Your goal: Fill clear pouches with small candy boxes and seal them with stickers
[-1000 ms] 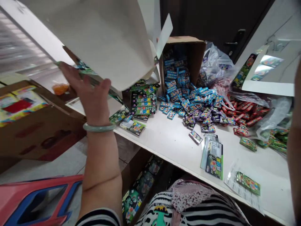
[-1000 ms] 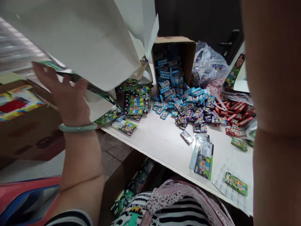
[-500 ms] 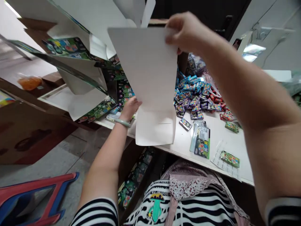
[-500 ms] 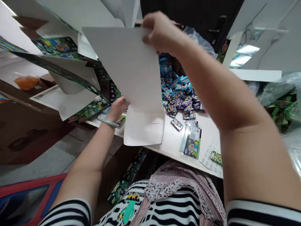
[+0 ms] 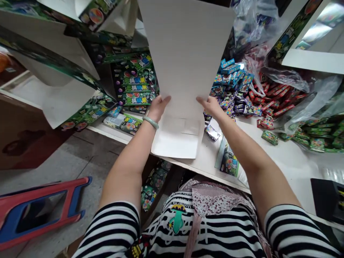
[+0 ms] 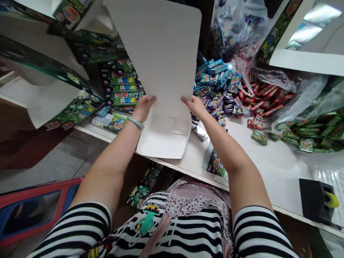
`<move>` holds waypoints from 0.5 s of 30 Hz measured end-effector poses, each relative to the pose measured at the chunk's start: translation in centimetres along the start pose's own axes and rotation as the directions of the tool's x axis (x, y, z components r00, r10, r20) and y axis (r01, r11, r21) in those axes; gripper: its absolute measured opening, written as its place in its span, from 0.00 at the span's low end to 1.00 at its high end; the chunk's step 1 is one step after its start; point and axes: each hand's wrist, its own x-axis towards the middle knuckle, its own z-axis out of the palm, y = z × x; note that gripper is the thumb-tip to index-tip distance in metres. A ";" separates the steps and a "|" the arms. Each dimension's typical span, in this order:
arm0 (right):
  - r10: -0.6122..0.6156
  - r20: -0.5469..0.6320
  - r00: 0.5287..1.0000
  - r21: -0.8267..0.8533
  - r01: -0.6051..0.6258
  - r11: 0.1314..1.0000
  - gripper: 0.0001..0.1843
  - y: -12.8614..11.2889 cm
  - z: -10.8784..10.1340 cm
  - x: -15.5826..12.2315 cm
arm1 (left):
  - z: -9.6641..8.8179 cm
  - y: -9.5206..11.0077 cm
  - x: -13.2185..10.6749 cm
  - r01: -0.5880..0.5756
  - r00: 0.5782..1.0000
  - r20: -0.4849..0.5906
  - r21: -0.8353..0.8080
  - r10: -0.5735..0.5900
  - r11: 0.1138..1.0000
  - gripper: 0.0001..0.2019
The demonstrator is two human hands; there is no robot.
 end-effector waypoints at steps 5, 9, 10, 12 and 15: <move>0.062 -0.134 0.989 0.171 -0.038 0.984 0.35 2.8 1.9 0.7 | 0.7 -0.5 0.0 0.072 0.997 0.009 -0.049 -0.072 0.996 0.19; 0.191 -0.214 0.958 0.227 -0.142 0.964 0.45 3.9 3.0 0.7 | 1.5 -0.6 -0.3 0.119 0.992 -0.019 -0.079 -0.121 0.990 0.21; 0.220 -0.249 0.943 0.228 -0.164 0.960 0.46 4.2 3.3 0.6 | 1.7 -0.6 -0.4 0.124 0.992 -0.019 -0.073 -0.126 0.990 0.22; 0.244 -0.294 0.924 0.216 -0.185 0.959 0.47 4.8 3.6 0.7 | 1.9 -0.5 -0.4 0.117 0.993 -0.023 -0.051 -0.118 0.992 0.24; 0.161 -0.240 0.957 0.161 -0.124 0.979 0.42 4.8 4.1 1.5 | 1.3 -0.2 -0.1 0.081 0.996 -0.049 -0.001 -0.081 0.997 0.25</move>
